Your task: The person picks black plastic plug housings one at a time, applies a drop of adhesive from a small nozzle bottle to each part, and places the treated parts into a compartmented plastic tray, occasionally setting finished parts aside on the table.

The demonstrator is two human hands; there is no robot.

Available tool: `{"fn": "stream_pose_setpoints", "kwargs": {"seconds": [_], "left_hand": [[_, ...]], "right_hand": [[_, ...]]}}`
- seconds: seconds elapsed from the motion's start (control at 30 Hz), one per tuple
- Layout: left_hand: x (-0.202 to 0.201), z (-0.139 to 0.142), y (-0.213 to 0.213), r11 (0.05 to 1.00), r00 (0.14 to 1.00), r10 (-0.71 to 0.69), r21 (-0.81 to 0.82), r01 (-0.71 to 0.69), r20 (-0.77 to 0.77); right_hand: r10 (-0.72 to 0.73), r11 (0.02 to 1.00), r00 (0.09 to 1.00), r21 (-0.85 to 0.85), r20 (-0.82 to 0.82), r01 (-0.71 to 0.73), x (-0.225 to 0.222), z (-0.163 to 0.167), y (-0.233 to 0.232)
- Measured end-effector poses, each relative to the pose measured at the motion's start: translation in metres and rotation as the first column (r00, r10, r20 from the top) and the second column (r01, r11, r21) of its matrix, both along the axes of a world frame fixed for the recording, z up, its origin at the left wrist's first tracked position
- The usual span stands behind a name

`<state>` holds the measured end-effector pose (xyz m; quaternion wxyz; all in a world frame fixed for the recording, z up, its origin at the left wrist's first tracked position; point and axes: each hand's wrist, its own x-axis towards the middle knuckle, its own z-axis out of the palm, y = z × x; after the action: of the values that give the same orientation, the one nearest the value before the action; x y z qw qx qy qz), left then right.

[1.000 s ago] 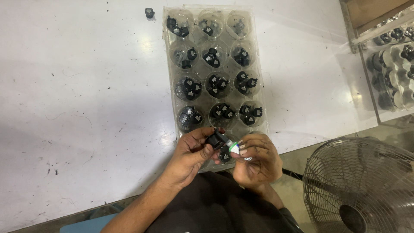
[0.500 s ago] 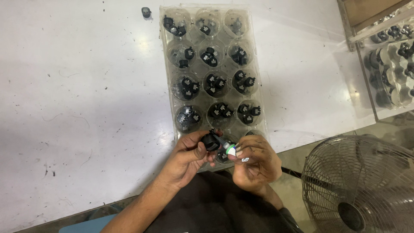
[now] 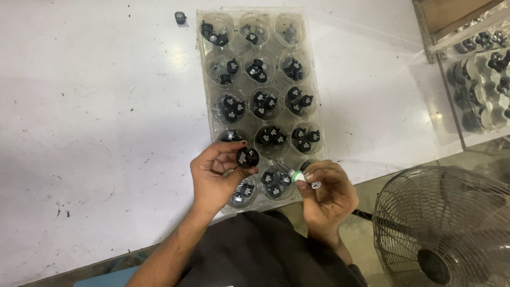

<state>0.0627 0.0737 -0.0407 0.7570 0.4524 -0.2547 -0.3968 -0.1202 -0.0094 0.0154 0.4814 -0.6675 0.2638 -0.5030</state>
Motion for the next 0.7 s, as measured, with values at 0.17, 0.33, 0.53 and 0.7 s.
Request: {"fn": "stream_pose_setpoints", "kwargs": {"seconds": [0.17,0.33,0.53,0.7], "left_hand": [[0.042,-0.033,-0.031,0.94,0.953,0.1,0.286,-0.184,0.285],[0.129,-0.081,-0.09,0.833,0.842,0.172,0.38,-0.402,0.511],[0.172,-0.108,-0.144,0.803,0.47,-0.077,0.334,-0.493,0.879],[0.194,-0.126,-0.19,0.778,0.194,-0.214,0.287,-0.559,0.957]], "right_hand": [[-0.029,1.0,0.999,-0.011,0.022,0.029,-0.009,-0.014,-0.006],[-0.105,0.989,0.994,0.103,-0.004,0.105,-0.024,-0.023,-0.006],[-0.216,0.966,0.975,0.131,-0.056,0.221,-0.035,-0.037,-0.012],[-0.215,0.951,0.974,0.213,-0.074,0.226,-0.046,-0.05,-0.016]]}}
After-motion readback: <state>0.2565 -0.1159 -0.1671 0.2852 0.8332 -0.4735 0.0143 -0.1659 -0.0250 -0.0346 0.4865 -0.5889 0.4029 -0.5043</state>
